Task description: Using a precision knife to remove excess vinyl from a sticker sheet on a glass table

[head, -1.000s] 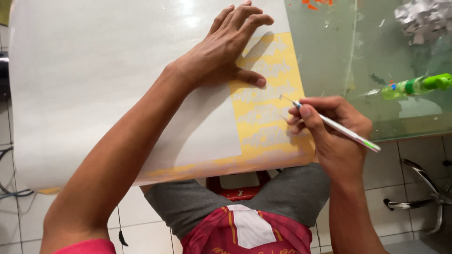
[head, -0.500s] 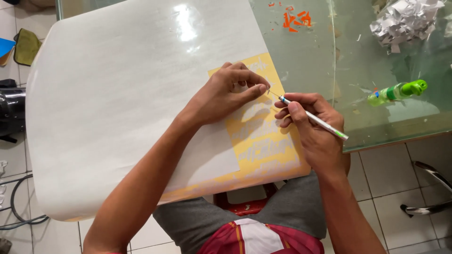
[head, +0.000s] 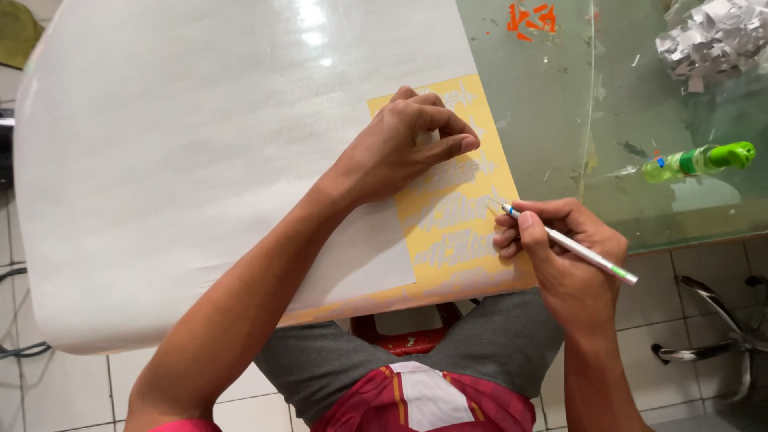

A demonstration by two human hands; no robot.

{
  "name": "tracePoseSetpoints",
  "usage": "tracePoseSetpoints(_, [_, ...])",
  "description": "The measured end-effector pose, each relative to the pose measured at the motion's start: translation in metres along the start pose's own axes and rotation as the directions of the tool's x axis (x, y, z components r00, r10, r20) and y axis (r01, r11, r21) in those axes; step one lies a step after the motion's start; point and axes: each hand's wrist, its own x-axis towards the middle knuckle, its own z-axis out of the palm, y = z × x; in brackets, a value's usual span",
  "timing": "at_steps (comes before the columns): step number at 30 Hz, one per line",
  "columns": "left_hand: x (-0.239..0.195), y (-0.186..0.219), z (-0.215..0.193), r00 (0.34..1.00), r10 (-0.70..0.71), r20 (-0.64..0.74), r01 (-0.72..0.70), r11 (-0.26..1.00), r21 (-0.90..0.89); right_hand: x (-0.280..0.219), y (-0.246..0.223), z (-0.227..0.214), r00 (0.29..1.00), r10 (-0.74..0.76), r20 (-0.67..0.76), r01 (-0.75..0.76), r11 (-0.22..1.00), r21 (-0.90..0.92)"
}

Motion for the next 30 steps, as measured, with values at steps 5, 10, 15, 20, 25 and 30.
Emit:
tracePoseSetpoints(5, [-0.002, -0.018, 0.006, 0.977, 0.209, 0.050, -0.215, 0.963, 0.164, -0.003, 0.011, -0.004, 0.999, 0.045, -0.005, -0.044, 0.999, 0.015])
tracePoseSetpoints(10, [0.000, -0.024, 0.008, 0.966, 0.250, 0.059, -0.257, 0.947, 0.193, -0.001, 0.010, -0.004, 0.998, 0.053, 0.015, -0.053, 0.999, -0.008])
tracePoseSetpoints(15, [0.000, -0.025, 0.008, 0.959, 0.277, 0.063, -0.284, 0.938, 0.197, 0.000, 0.011, -0.005, 0.996, 0.087, 0.011, -0.086, 0.996, -0.027])
tracePoseSetpoints(20, [0.000, -0.025, 0.007, 0.959, 0.275, 0.071, -0.284, 0.940, 0.189, -0.006, 0.012, -0.005, 1.000, 0.017, 0.005, -0.016, 0.999, -0.031])
tracePoseSetpoints(25, [-0.002, -0.020, -0.006, 0.942, 0.293, 0.163, -0.316, 0.938, 0.144, -0.014, 0.001, -0.002, 0.996, 0.022, 0.089, -0.019, 0.999, -0.038])
tracePoseSetpoints(30, [-0.003, -0.020, -0.011, 0.931, 0.284, 0.230, -0.319, 0.938, 0.134, -0.014, 0.004, 0.006, 0.974, 0.121, 0.191, -0.114, 0.992, -0.044])
